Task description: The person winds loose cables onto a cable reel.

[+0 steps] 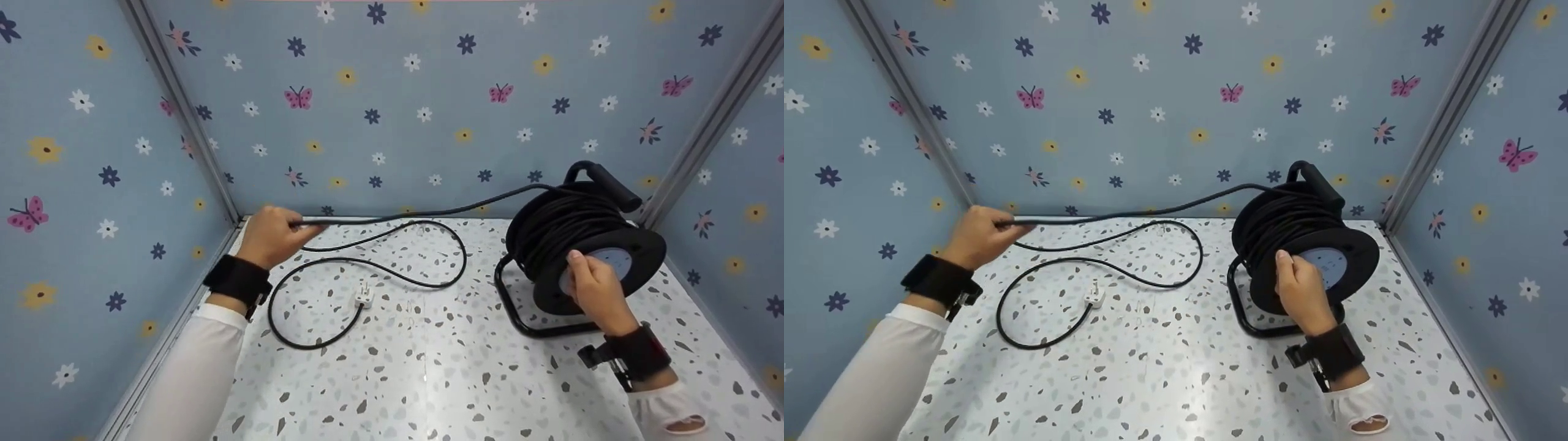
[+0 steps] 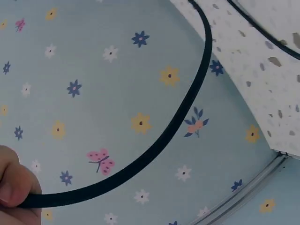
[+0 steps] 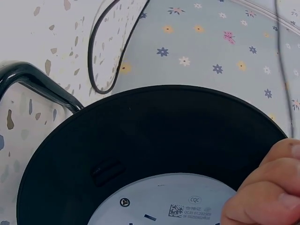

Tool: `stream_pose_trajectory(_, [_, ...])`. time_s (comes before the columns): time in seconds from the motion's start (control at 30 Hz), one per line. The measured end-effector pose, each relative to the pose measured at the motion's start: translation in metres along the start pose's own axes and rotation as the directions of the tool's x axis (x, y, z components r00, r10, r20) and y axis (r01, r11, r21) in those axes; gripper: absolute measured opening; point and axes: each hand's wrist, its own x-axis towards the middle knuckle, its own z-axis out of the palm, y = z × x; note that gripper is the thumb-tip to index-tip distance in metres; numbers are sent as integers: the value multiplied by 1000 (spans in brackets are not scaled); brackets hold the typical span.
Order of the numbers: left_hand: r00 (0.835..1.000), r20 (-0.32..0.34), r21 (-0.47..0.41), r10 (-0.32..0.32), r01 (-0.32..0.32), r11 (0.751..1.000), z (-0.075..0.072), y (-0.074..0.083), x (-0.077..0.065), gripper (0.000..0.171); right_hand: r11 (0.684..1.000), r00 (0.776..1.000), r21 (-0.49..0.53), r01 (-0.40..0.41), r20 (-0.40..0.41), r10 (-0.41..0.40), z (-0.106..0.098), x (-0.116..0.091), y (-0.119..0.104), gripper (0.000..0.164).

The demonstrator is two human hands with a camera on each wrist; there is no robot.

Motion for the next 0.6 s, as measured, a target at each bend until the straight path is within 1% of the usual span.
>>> stream_pose_trajectory(0.07, [995, 99, 13, 0, -1, 1000, 11, -5, -14, 64, 1000, 1000, -25, 4, -2, -4, -1, 0, 0, 58])
stream_pose_trajectory(0.1, [991, 133, 14, -2, 0, 1000, 17, -8, -22, 63, 1000, 1000, -28, 4, -2, -4, -1, 1, -1, 57])
stream_pose_trajectory(0.17, [986, 164, 12, 5, -7, 1000, 30, -12, -35, 62, 999, 1000, -32, 3, 2, -3, -2, 1, -1, 57])
stream_pose_trajectory(0.2, [986, 167, 9, 15, -16, 1000, 36, -13, -41, 62, 1000, 1000, -29, -2, 5, 2, -3, 1, -1, 57])
stream_pose_trajectory(0.27, [987, 152, 22, 47, -51, 998, 47, -13, -52, 63, 1000, 1000, -17, -12, -1, 12, -6, 2, -2, 57])
stream_pose_trajectory(0.37, [985, 135, 46, 105, -112, 993, 59, -12, -63, 64, 1000, 999, -1, -31, -20, 31, -13, 5, -2, 58])
stream_pose_trajectory(0.43, [983, 137, 60, 124, -133, 989, 65, -11, -68, 66, 999, 998, 6, -39, -49, 39, -19, 7, -3, 58])
stream_pose_trajectory(0.5, [981, 140, 65, 131, -141, 988, 68, -12, -71, 68, 999, 997, 11, -39, -70, 40, -24, 9, -3, 59])
stream_pose_trajectory(0.6, [983, 123, 65, 133, -142, 988, 70, -12, -72, 70, 999, 996, -14, -30, -84, 29, -32, 12, -3, 61])
